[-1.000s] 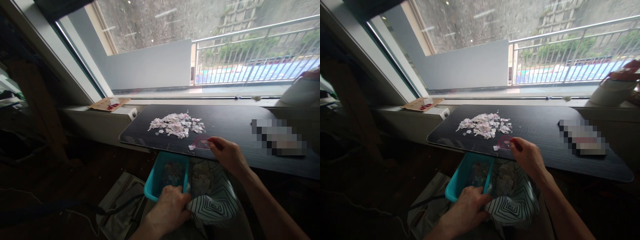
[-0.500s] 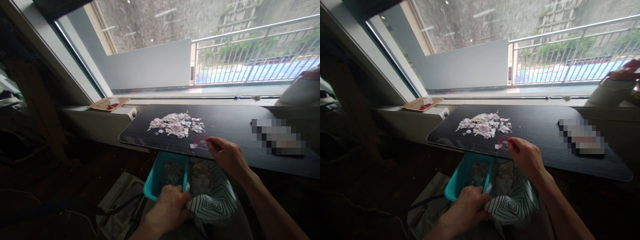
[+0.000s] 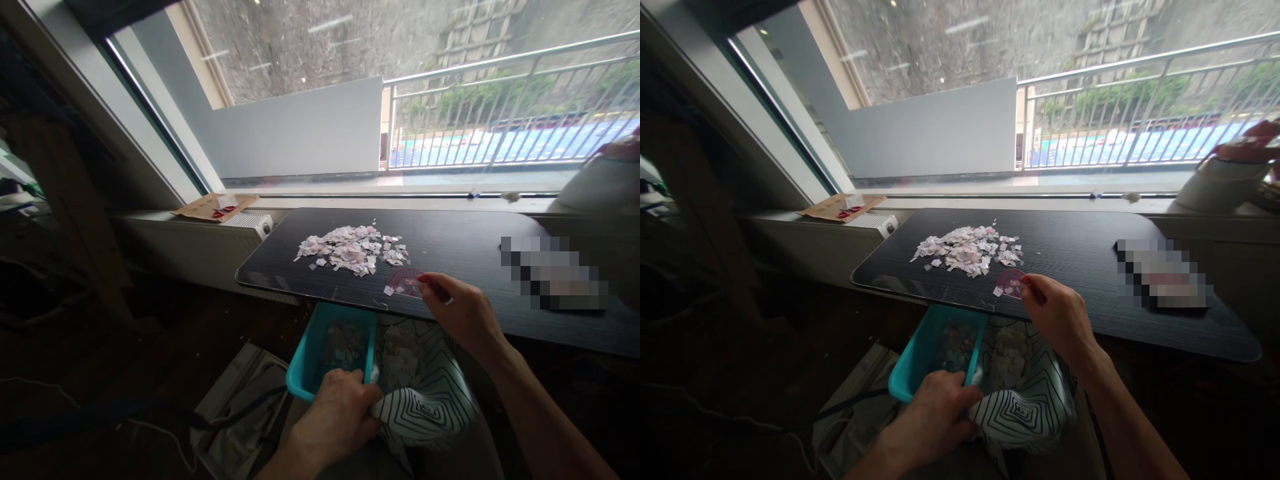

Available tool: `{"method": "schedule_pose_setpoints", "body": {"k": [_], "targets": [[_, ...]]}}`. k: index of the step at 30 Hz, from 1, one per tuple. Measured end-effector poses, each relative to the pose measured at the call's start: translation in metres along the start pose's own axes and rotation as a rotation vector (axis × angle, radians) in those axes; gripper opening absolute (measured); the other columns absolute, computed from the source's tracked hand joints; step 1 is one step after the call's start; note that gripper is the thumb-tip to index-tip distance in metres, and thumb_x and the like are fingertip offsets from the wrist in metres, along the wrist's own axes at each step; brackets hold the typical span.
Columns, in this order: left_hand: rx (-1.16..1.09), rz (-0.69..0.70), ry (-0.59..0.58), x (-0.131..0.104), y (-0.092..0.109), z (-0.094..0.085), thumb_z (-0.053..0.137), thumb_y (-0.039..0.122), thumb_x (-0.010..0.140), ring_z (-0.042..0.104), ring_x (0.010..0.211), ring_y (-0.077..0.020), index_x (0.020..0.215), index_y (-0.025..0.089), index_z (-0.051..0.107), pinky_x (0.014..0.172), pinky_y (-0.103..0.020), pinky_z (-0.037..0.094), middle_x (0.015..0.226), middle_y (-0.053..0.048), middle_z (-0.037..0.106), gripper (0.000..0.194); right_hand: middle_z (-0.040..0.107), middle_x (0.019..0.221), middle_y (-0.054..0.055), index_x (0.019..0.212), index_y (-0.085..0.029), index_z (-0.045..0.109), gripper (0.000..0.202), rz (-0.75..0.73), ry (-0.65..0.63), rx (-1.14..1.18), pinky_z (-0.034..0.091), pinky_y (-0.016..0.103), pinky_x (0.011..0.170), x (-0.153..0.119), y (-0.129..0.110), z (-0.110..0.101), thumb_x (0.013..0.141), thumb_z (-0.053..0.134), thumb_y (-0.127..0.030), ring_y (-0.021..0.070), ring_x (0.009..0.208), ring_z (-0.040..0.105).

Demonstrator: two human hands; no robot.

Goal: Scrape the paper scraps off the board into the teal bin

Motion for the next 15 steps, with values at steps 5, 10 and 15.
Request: {"method": "schedule_pose_setpoints", "body": {"k": [5,10,15], "targets": [[-0.001,0.002,-0.007,0.0002,0.0009,-0.0016,0.066,0.03,0.076,0.06,0.072,-0.0223,0.085,0.023,0.066,0.066,-0.03,0.043,0.077,-0.001,0.061,0.011,0.07,0.075,0.001,0.094,-0.022,0.07,0.027,0.001,-0.061,0.033,0.043,0.026,0.062,0.001,-0.0009,0.0037,0.083,0.052,-0.039,0.0158,0.065,0.061],[0.01,0.001,-0.008,0.0,0.0004,-0.0011,0.066,0.031,0.076,0.06,0.073,-0.0226,0.086,0.023,0.066,0.067,-0.03,0.043,0.078,-0.002,0.061,0.013,0.068,0.073,0.001,0.094,-0.022,0.07,0.028,0.0,-0.047,0.073,0.042,0.026,0.061,0.0019,-0.0014,0.0047,0.082,0.052,-0.04,0.0145,0.062,0.058],[0.017,0.004,-0.013,0.0003,0.0005,-0.0005,0.065,0.029,0.076,0.059,0.072,-0.0225,0.086,0.024,0.066,0.066,-0.03,0.043,0.078,-0.002,0.061,0.011,0.069,0.074,0.001,0.095,-0.022,0.07,0.028,0.008,-0.081,0.047,0.042,0.027,0.062,0.0057,-0.0009,0.007,0.082,0.052,-0.039,0.0164,0.066,0.061]]}}
Point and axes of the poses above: each hand's wrist, its own x-axis towards the middle knuckle, its own z-axis out of the palm, y = z × x, the point moved 4 cm from there along x, towards the middle knuckle
